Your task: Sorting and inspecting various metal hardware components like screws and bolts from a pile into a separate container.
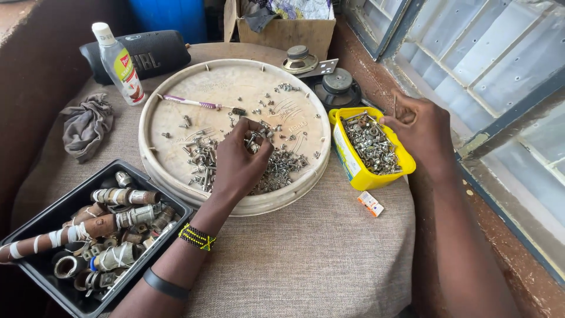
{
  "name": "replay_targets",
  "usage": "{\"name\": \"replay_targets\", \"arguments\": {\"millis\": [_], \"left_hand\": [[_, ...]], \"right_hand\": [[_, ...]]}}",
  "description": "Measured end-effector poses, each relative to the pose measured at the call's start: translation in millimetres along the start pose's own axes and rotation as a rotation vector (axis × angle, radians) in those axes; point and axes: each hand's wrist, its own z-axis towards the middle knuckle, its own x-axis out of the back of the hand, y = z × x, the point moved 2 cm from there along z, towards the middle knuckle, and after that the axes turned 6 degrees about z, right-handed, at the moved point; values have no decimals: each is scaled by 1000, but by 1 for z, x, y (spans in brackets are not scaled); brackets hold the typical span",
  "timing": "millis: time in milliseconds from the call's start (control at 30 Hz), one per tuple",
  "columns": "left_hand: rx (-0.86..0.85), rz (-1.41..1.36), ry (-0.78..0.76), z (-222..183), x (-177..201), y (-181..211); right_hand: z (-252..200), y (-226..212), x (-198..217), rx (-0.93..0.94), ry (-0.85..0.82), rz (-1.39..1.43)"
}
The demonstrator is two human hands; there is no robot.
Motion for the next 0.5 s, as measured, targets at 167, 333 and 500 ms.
{"name": "replay_targets", "arguments": {"millis": [167,333,500], "left_hand": [[45,-14,-13,1,-1,0],[124,-114,-30,1,0,-2],[201,-282,-71,3,-3,-3]], "right_hand": [[-1,13,-5,-67,-47,-40],[-3,0,-10,-38,-51,-100],[-21,-106,-16,125,-120,47]]}}
